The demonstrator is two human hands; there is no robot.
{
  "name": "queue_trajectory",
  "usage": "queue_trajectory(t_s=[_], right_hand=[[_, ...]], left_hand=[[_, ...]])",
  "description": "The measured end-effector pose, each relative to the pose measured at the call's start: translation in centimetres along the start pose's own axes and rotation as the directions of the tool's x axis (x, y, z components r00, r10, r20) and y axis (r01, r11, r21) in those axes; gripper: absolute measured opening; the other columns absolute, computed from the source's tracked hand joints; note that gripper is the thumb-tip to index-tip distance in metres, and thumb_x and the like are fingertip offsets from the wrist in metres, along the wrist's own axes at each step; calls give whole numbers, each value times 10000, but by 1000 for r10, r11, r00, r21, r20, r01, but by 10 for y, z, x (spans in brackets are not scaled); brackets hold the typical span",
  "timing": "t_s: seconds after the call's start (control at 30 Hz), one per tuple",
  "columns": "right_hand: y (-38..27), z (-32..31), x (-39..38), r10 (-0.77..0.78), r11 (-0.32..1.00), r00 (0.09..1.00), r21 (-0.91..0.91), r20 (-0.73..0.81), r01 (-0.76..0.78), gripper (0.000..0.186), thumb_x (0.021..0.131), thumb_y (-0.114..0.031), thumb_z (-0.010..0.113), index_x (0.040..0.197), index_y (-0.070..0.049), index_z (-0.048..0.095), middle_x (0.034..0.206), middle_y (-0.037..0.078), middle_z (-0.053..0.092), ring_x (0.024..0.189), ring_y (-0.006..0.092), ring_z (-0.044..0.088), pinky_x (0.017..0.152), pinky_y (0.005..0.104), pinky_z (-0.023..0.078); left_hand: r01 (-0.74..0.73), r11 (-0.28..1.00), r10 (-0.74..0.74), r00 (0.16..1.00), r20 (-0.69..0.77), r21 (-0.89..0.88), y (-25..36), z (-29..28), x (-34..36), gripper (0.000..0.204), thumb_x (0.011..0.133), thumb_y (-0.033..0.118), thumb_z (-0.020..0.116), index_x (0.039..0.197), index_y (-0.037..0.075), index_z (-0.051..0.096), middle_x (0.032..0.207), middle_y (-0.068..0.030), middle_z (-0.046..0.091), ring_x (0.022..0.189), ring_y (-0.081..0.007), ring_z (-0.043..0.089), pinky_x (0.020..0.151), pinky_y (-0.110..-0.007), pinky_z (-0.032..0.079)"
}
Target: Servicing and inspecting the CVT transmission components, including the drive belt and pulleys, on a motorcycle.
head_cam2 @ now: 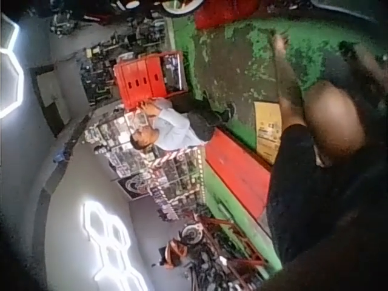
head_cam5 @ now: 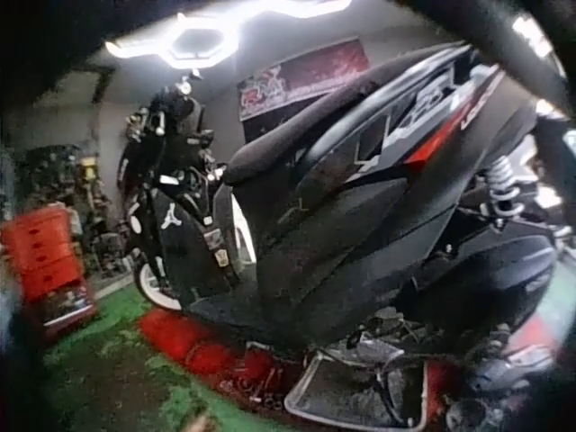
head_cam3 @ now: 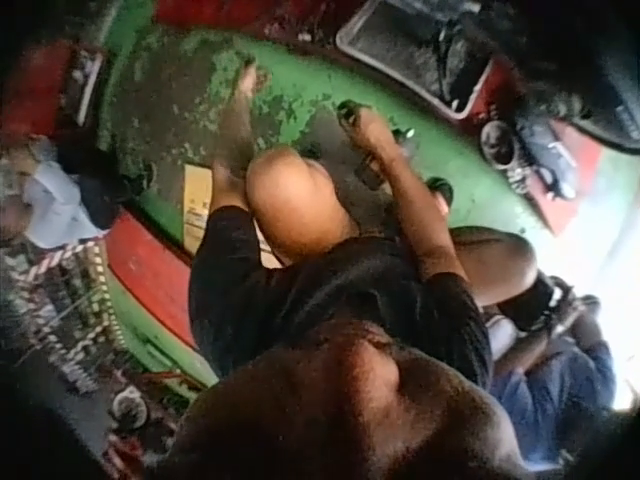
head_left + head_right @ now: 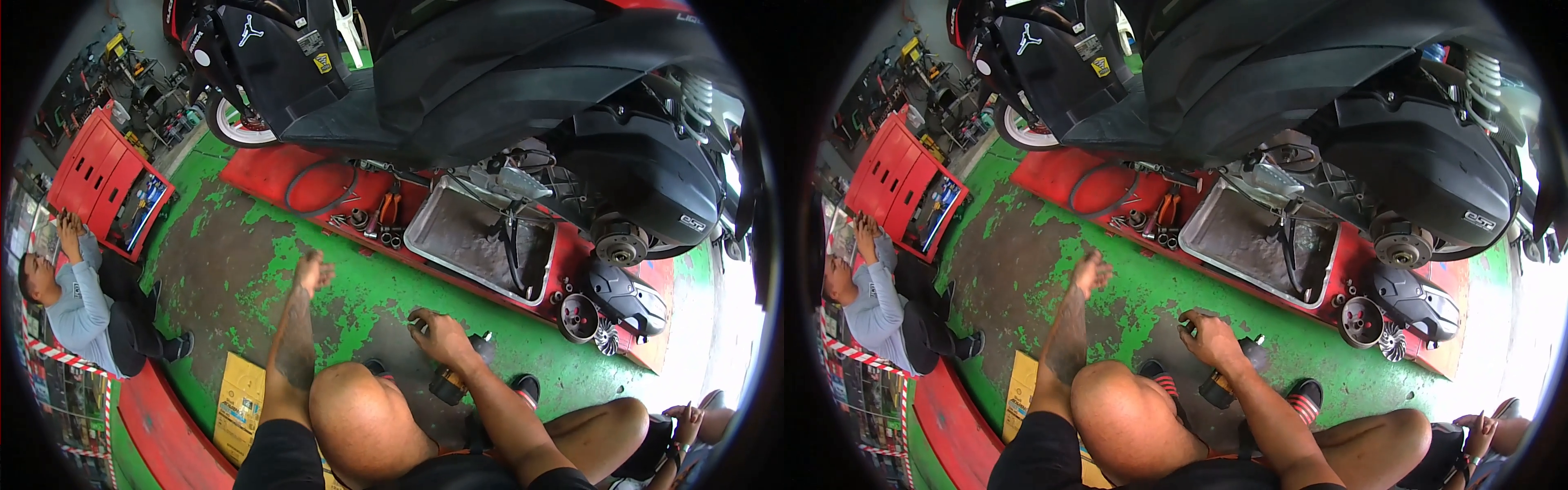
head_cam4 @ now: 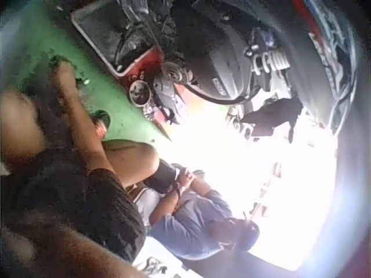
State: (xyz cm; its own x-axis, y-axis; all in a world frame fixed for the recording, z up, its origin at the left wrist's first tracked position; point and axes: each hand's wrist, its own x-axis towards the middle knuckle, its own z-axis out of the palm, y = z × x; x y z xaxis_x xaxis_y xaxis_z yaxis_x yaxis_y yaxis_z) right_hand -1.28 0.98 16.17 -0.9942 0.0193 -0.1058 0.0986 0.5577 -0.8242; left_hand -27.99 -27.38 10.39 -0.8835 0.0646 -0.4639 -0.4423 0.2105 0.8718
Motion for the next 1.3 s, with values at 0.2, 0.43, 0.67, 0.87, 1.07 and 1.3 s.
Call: queue_trajectory(t_s=[0.2,0.43,0.67,0.87,1.07,1.3], right_hand=[[-1,4,1,11,1000,999,-3,-50,-11,382,956,-360,622,1137,-27,666,992,167,731,917,348,696,832,426,538],[-13,-16,13,120,297,989,954,-81,42,392,1052,-372,490,1160,-22,632,1047,110,713,957,210,679,886,356,542],[-68,-70,-15,-225,-426,862,842,-453,331,612,1042,-551,376,1423,-80,462,1406,123,534,1277,244,537,1086,391,436],[-62,-161,-61,-245,-235,823,855,-513,463,772,1039,-592,266,1565,-28,227,1618,167,255,1517,279,179,1211,426,222],[-2,-215,-39,-4,441,714,640,-700,629,283,1036,-175,527,1220,21,613,1099,95,691,999,139,639,891,289,513],[37,-239,94,-37,873,464,197,-885,445,372,900,-128,682,1226,16,578,1112,186,678,1045,301,655,905,378,499]], left_hand=[[-16,793,-290,869,401,609,-40,-22,-115,452,1013,306,580,1366,33,512,1013,-64,688,813,-158,653,686,-318,535],[-657,397,150,735,661,641,157,66,-252,296,976,244,590,1090,-16,674,1190,-173,666,994,-296,669,850,-371,522],[-966,-257,428,-122,895,-9,207,218,-331,522,946,451,580,1330,98,612,1421,-147,550,1321,-358,511,1092,-490,393],[-859,-503,588,-257,767,98,173,263,-239,750,957,708,334,1472,187,492,1497,-131,487,1444,-392,330,1185,-569,133],[-870,220,540,485,688,441,134,271,-177,538,974,431,594,1363,64,540,1224,-152,678,1113,-327,652,936,-446,504],[-630,637,571,773,277,444,196,348,-132,664,951,517,575,1384,16,514,1326,-245,592,1233,-362,569,1023,-443,449]])
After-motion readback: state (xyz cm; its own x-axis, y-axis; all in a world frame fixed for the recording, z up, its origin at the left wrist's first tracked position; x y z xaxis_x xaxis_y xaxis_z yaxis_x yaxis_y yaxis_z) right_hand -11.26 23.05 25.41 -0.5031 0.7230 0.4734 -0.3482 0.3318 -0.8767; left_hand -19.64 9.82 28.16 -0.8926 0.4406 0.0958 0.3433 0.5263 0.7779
